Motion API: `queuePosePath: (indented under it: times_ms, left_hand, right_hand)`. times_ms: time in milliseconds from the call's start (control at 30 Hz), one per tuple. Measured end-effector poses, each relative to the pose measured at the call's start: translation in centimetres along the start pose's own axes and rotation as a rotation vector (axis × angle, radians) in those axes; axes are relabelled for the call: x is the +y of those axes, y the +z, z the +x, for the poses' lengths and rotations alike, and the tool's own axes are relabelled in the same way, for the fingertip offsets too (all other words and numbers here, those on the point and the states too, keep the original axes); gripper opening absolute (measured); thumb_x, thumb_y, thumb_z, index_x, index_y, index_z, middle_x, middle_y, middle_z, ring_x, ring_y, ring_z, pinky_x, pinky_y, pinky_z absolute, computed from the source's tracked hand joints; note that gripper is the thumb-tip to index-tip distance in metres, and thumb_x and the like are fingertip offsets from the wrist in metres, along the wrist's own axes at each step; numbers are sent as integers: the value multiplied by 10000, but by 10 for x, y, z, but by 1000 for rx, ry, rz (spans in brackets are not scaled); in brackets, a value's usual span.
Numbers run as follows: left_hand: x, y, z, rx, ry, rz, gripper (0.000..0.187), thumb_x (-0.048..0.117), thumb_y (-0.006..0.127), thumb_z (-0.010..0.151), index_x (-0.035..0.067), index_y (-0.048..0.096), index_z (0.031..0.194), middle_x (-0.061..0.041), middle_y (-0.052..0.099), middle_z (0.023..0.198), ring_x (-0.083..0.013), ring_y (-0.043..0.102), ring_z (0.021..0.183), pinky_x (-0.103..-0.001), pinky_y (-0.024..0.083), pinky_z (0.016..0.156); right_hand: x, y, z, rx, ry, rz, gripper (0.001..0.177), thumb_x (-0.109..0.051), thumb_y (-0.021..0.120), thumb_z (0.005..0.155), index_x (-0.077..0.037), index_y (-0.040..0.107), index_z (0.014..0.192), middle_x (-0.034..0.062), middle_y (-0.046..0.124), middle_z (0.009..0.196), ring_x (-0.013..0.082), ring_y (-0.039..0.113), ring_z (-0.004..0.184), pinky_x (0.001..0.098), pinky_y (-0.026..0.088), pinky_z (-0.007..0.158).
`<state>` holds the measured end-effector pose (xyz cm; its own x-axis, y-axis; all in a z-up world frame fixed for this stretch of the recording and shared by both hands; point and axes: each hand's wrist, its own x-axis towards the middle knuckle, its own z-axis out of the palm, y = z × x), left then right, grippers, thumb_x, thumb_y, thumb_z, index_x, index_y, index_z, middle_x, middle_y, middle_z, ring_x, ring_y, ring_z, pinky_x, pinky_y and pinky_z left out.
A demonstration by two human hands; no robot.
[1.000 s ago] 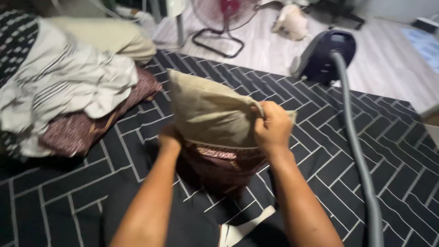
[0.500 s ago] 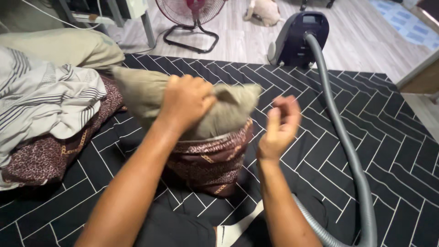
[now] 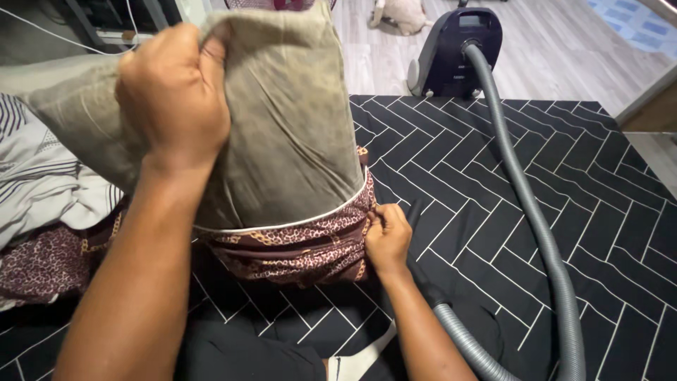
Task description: The person uses a vacuum cleaner hose to clean a patterned pillow on a bed. They remove the pillowcase, vacuum the pillow insert, and then place the pillowcase aside.
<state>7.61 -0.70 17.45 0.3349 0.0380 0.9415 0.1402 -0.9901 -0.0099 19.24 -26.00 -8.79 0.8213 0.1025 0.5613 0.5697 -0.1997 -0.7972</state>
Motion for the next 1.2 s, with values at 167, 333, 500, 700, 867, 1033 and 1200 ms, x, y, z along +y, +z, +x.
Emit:
queuePosePath:
  times_ms: [167,333,500,700,867,1033,1200]
  left_hand:
    - [-37,2,13,149,-277,-45,239,143,536,1059,24,663,896,-175,663,850,-357,648,768,-493,464,669]
    - [-109,24,-22,157,-451,73,493,306,576,1157,-27,617,795,-229,603,709,-400,552,614,-513,393,581]
    - [-150,62,-122,-36,-657,39,526,358,509,1161,-24,693,850,-272,644,758,-473,597,683,-553,419,613]
    - [-175,79,-253,-167,-911,132,526,365,475,1099,-61,730,927,-265,716,845,-450,696,764,-526,527,734]
    - [-142,102,-310,-488,-1192,195,500,433,499,1062,-39,597,1193,-341,652,1050,-509,655,967,-567,512,845]
    - [-19,79,-301,-940,-772,316,1125,717,697,799,-29,268,1524,-377,233,1553,-507,253,1433,-662,158,1184]
    - [65,32,-293,-1429,-362,65,1121,498,823,732,178,196,1604,-139,75,1696,-387,37,1561,-630,60,1214]
  right_hand:
    - [29,-31,-11,-113,417,689,386,-267,629,974,-201,545,1345,72,730,1091,145,685,970,250,531,853]
    - [75,-36,-15,-118,621,558,424,-432,559,1079,-21,644,1020,33,666,914,180,603,880,395,515,738]
    - [118,-30,42,120,353,-150,500,-439,590,1064,27,672,903,123,690,812,228,618,744,423,494,702]
    - [183,-118,124,342,233,-359,392,-287,626,1065,58,702,894,135,702,754,259,671,681,425,506,628]
    - [184,-126,153,332,574,302,267,-295,545,1034,-82,697,979,39,601,625,175,554,513,342,457,452]
    - [113,-91,102,-376,341,5,196,-159,598,1001,-21,511,1112,75,551,776,145,516,623,338,442,519]
    - [46,-65,-9,-1063,54,-901,1232,-389,1017,649,-163,247,1584,332,104,1622,511,237,1462,503,293,1157]
